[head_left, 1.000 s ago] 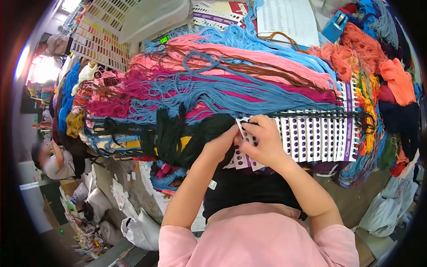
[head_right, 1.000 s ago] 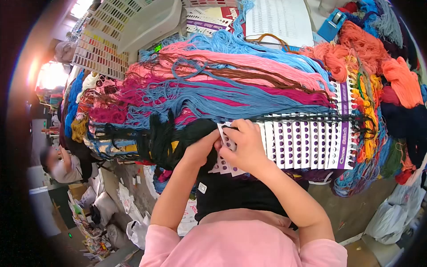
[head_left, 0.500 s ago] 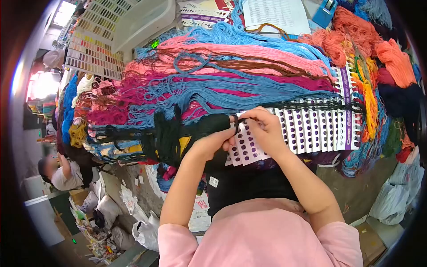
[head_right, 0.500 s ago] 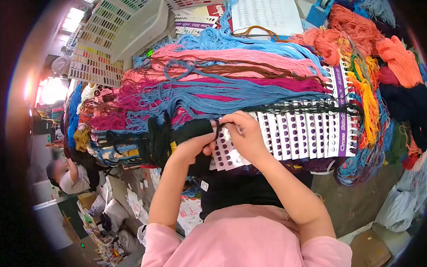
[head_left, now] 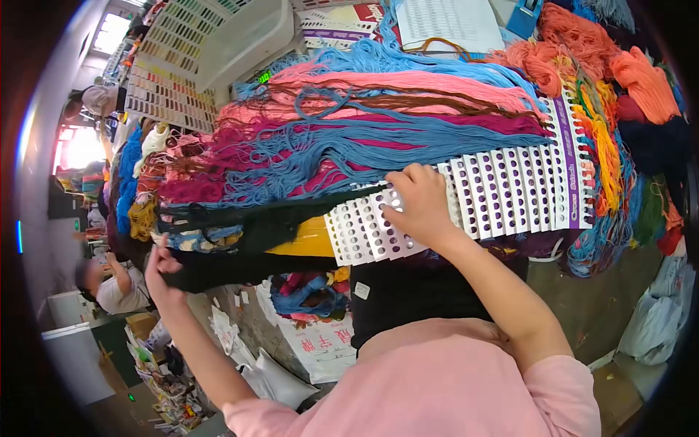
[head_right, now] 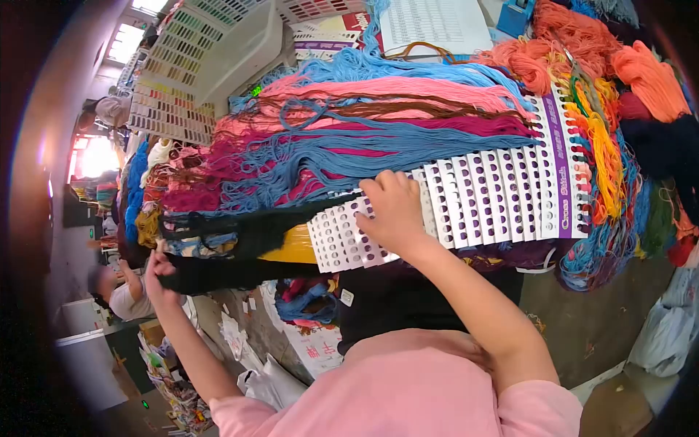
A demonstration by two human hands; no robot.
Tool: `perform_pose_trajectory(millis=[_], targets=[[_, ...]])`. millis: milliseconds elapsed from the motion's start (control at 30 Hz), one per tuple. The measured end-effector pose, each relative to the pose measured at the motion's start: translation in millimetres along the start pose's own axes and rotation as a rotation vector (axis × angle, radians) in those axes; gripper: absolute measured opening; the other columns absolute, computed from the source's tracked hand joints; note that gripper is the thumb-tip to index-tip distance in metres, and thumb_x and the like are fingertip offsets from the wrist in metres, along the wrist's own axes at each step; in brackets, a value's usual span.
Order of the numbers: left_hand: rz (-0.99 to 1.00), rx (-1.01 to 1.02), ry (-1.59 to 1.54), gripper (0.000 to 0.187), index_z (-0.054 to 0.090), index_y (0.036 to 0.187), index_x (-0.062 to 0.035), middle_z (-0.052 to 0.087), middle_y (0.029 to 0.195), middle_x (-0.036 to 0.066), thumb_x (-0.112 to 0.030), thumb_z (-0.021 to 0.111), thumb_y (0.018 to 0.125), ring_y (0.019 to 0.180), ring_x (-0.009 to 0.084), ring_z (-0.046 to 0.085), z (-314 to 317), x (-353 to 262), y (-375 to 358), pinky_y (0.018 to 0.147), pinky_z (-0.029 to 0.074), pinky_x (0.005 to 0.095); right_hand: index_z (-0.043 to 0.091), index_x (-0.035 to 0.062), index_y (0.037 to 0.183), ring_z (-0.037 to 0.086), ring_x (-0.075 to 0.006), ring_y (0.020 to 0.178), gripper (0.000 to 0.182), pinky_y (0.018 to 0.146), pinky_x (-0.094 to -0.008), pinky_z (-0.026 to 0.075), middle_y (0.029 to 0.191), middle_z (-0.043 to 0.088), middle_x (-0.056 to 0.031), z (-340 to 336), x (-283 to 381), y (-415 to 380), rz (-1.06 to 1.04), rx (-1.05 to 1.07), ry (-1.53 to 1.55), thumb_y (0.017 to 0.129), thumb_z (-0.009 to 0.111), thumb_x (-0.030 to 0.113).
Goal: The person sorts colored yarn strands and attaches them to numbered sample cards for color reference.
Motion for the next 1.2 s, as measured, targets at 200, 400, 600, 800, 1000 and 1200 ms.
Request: perform_pose_trajectory(millis=[200,400,600,800,1000,1200], targets=[[-0.428,0.452,0.071,0.039,0.04,0.107,0.0087,0.054,0.092,0.018,-0.021,0.038,0.081,0.077,0.0234,0.055,126,177,-127,0.068,0.044,0.0309,0.052,0.0063,0.075,0.047,-0.0222,0.074,0.021,0.063,-0.032,0.035,0.081,0.045,-0.0064,-22,17,-22,-0.054,-0.071,0.212,0.058,0.063,0.007],[-0.419,0.63,0.054,0.047,0.028,0.118,0.0063,0.035,0.12,0.016,-0.029,0.025,0.087,0.108,0.0245,0.039,191,233,-157,0.086,0.035,0.0413,0.056,0.002,0.069,0.047,-0.0089,0.05,0.003,0.046,-0.0199,0.037,0.056,0.048,-0.0007,-24,35,-73,0.511,0.228,0.937,0.07,0.057,0.004],[-0.599,0.546,-0.28,0.048,0.033,0.114,0.0088,0.046,0.107,0.015,-0.03,0.031,0.085,0.092,0.0186,0.047,188,243,-169,0.079,0.039,0.0321,0.057,-0.0055,0.076,0.046,-0.0073,0.045,0.012,0.048,-0.0208,0.044,0.054,0.051,-0.005,-25,47,-92,0.659,0.317,1.354,0.075,0.049,0.004],[-0.461,0.575,-0.107,0.026,0.049,0.098,0.0053,0.052,0.09,0.01,-0.013,0.045,0.08,0.08,0.0141,0.049,182,246,-174,0.072,0.041,0.0268,0.057,-0.0039,0.076,0.05,-0.0082,0.048,0.012,0.044,-0.0181,0.041,0.068,0.057,-0.0085,-28,55,-98,0.685,0.37,1.386,0.075,0.049,0.005],[-0.459,0.622,-0.203,0.022,0.051,0.093,0.0037,0.052,0.092,0.01,-0.014,0.045,0.08,0.078,0.0129,0.049,187,245,-177,0.069,0.041,0.0264,0.056,-0.0032,0.077,0.052,-0.008,0.051,0.011,0.044,-0.0167,0.04,0.072,0.058,-0.009,-30,59,-100,0.658,0.403,1.338,0.076,0.049,0.006],[-0.477,0.67,-0.239,0.031,0.048,0.099,0.0033,0.05,0.1,0.012,-0.021,0.036,0.084,0.087,0.0165,0.05,186,252,-178,0.077,0.04,0.0307,0.057,-0.0018,0.077,0.047,-0.004,0.048,0.01,0.041,-0.0142,0.034,0.069,0.057,-0.0053,-30,62,-101,0.576,0.411,1.315,0.076,0.051,0.006]])
Point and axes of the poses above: each hand's wrist, its own y-axis towards the middle knuckle, its own z-axis out of the palm, x = y × z, the point moved 9 cm from there along y, towards the middle knuckle
